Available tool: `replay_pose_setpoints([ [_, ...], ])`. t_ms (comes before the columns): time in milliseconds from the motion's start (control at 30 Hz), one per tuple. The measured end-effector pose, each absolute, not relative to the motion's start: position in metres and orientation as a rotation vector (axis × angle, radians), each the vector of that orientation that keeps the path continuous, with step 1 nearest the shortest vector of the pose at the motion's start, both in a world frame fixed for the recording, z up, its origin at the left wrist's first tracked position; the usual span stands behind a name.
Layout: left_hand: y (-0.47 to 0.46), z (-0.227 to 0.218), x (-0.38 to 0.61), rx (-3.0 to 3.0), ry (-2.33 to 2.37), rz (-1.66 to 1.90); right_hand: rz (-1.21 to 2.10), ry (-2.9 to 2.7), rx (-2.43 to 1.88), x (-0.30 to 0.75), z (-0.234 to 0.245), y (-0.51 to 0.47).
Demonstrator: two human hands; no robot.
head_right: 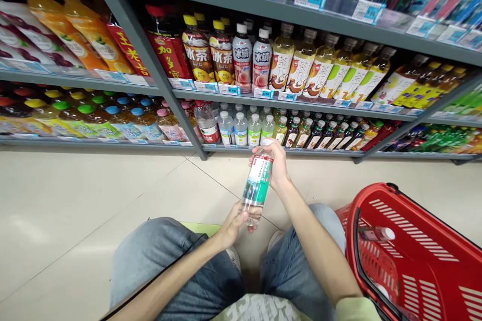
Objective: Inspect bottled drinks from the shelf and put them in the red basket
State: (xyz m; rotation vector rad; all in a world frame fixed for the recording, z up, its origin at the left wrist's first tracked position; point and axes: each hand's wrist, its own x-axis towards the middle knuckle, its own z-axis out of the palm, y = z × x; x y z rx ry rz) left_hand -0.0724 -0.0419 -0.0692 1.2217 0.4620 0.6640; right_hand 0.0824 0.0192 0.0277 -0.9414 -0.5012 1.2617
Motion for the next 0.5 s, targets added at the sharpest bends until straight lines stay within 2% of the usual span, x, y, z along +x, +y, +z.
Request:
replay_pose_setpoints([
  [500,-0.0394,-0.0658,-0.0683,0.899,0.279,0.603,1.24,-0.48,-0.9,0.0841,0.0289,0.0199],
])
